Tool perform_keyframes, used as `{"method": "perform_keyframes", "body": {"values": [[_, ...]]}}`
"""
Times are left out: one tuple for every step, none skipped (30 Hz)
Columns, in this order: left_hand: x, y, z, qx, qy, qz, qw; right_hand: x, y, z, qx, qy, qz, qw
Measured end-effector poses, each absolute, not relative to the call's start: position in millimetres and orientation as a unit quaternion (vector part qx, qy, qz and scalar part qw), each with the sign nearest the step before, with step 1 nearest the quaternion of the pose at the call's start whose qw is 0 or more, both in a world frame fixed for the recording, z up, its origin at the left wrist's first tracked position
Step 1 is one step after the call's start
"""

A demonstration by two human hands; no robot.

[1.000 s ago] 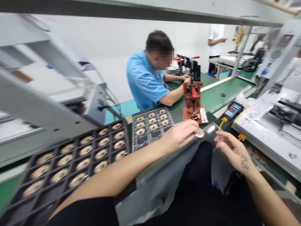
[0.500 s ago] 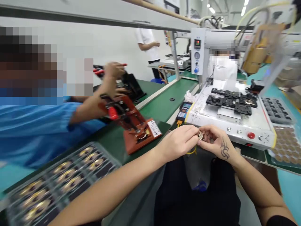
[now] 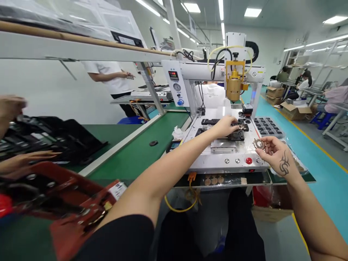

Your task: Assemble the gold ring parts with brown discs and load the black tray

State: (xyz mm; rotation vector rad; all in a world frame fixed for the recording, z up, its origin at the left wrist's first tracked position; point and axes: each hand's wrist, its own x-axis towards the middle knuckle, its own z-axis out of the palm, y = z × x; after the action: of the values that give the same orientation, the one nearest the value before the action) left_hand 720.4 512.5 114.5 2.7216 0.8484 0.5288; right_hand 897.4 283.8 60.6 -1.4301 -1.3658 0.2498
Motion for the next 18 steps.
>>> {"method": "perform_keyframes", "body": {"values": [[737.6, 523.5, 117.1, 0.931, 0.305, 0.161, 0.118, 901.8, 277.7, 62.6, -0.605, -0.574, 0.102, 0.542], [751.8, 533.0, 119.0, 0.932, 0.312, 0.142, 0.117, 906.6, 270.9, 63.6, -0.61, -0.572, 0.098, 0.54], [762.7, 541.4, 120.2, 0.933, 0.317, 0.124, 0.119, 912.0, 263.7, 63.7, -0.614, -0.568, 0.095, 0.54], [770.8, 548.8, 121.1, 0.934, 0.321, 0.101, 0.122, 918.2, 256.9, 63.1, -0.618, -0.562, 0.091, 0.542], [776.5, 555.4, 122.0, 0.934, 0.325, 0.079, 0.126, 924.8, 250.8, 62.2, -0.622, -0.554, 0.088, 0.546], [780.7, 561.4, 123.2, 0.935, 0.326, 0.057, 0.13, 931.5, 246.2, 61.5, -0.628, -0.544, 0.083, 0.55], [784.1, 566.7, 124.9, 0.935, 0.326, 0.039, 0.134, 937.7, 243.6, 61.3, -0.634, -0.534, 0.077, 0.553], [787.1, 571.3, 126.9, 0.935, 0.326, 0.023, 0.137, 943.0, 243.2, 61.8, -0.641, -0.527, 0.072, 0.554], [790.4, 575.0, 129.3, 0.935, 0.326, 0.009, 0.139, 947.0, 245.4, 63.2, -0.646, -0.521, 0.068, 0.553], [794.2, 577.7, 131.8, 0.935, 0.326, -0.003, 0.14, 949.5, 249.9, 65.3, -0.649, -0.519, 0.068, 0.552], [798.4, 579.4, 134.1, 0.934, 0.328, -0.013, 0.14, 950.7, 256.6, 68.1, -0.649, -0.52, 0.071, 0.551], [802.8, 579.9, 136.0, 0.933, 0.331, -0.019, 0.138, 950.9, 265.0, 71.1, -0.647, -0.522, 0.076, 0.551], [807.1, 579.4, 137.5, 0.932, 0.336, -0.021, 0.137, 950.3, 274.5, 73.9, -0.644, -0.526, 0.082, 0.55], [810.8, 578.0, 138.3, 0.93, 0.341, -0.019, 0.136, 949.6, 284.7, 76.3, -0.641, -0.529, 0.086, 0.549], [813.5, 575.8, 138.6, 0.928, 0.345, -0.014, 0.137, 948.9, 295.1, 77.9, -0.639, -0.532, 0.088, 0.548], [814.5, 573.2, 138.6, 0.927, 0.348, -0.005, 0.141, 948.8, 305.7, 78.5, -0.637, -0.536, 0.088, 0.548], [813.7, 570.5, 138.5, 0.925, 0.349, 0.008, 0.148, 949.2, 316.3, 78.2, -0.635, -0.541, 0.087, 0.545], [810.9, 567.9, 138.6, 0.924, 0.348, 0.025, 0.159, 950.1, 327.2, 76.8, -0.634, -0.549, 0.087, 0.537]]}}
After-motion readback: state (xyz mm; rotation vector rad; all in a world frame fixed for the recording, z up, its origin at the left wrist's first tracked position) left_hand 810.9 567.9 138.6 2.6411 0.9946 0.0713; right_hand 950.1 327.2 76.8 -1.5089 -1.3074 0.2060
